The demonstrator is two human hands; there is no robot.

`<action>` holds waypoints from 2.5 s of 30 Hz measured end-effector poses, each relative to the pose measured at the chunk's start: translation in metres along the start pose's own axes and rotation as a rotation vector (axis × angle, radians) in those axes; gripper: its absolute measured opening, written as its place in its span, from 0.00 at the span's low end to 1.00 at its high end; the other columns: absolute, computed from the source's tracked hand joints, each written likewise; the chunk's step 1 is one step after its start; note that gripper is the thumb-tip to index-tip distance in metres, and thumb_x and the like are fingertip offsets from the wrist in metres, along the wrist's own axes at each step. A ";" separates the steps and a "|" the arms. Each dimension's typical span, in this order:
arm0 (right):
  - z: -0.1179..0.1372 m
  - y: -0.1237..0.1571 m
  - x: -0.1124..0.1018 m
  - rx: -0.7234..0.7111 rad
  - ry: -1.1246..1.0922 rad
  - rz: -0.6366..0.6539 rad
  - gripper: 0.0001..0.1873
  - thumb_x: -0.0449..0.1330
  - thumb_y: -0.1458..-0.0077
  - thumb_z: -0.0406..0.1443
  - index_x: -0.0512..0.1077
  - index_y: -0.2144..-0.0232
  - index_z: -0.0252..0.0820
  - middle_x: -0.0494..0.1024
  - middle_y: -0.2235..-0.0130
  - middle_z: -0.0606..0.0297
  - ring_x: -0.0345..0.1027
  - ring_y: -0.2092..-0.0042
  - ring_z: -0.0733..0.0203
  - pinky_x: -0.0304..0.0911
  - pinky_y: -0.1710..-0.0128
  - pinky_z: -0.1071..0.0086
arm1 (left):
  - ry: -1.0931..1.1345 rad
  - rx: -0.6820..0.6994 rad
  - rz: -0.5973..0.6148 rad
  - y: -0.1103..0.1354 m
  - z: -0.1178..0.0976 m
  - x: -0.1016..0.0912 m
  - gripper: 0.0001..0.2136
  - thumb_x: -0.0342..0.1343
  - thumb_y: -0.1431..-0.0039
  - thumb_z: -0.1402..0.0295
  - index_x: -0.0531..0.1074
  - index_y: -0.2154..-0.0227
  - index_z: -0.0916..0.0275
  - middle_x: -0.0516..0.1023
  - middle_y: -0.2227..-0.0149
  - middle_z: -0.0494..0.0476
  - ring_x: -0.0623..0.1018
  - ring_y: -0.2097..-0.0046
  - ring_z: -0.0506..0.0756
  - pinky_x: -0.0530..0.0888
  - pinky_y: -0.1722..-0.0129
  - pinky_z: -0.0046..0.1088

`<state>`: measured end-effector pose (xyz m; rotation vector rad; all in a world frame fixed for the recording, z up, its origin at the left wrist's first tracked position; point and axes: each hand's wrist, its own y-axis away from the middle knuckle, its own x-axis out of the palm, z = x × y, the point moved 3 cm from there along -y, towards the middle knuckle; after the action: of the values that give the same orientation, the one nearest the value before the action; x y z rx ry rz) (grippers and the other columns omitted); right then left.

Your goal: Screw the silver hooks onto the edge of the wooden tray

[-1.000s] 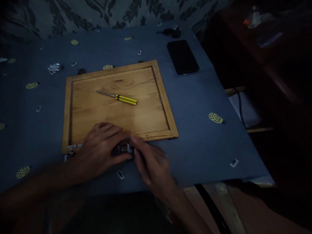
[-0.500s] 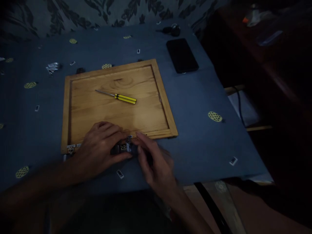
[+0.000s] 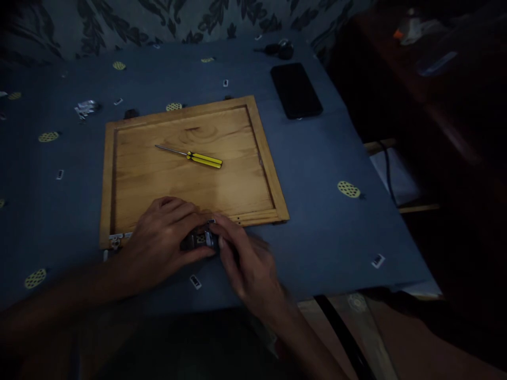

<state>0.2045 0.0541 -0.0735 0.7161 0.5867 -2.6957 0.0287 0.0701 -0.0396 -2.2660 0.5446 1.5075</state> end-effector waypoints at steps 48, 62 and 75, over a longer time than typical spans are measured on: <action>-0.002 0.001 0.008 -0.164 0.200 0.008 0.22 0.53 0.31 0.27 0.66 0.38 0.46 0.86 0.57 0.62 0.83 0.61 0.60 0.77 0.61 0.69 | 0.008 -0.105 0.131 0.003 -0.001 -0.005 0.17 0.65 0.37 0.55 0.74 0.54 0.62 0.78 0.55 0.57 0.74 0.50 0.62 0.72 0.48 0.44; -0.003 0.000 0.011 -0.182 0.312 0.002 0.17 0.51 0.30 0.30 0.69 0.42 0.42 0.87 0.57 0.58 0.84 0.62 0.58 0.78 0.63 0.68 | 0.033 -0.157 0.104 0.000 0.000 -0.003 0.15 0.68 0.40 0.57 0.77 0.57 0.61 0.78 0.58 0.56 0.75 0.51 0.62 0.69 0.50 0.42; -0.005 0.001 0.011 -0.218 0.266 -0.014 0.18 0.52 0.32 0.28 0.67 0.42 0.42 0.87 0.60 0.61 0.84 0.63 0.58 0.78 0.64 0.70 | 0.105 -0.151 0.133 0.001 0.004 -0.010 0.21 0.70 0.44 0.53 0.75 0.56 0.62 0.79 0.57 0.56 0.76 0.51 0.61 0.71 0.49 0.41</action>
<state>0.1975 0.0538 -0.0835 1.0177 0.9358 -2.5128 0.0212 0.0724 -0.0317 -2.4798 0.6421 1.5461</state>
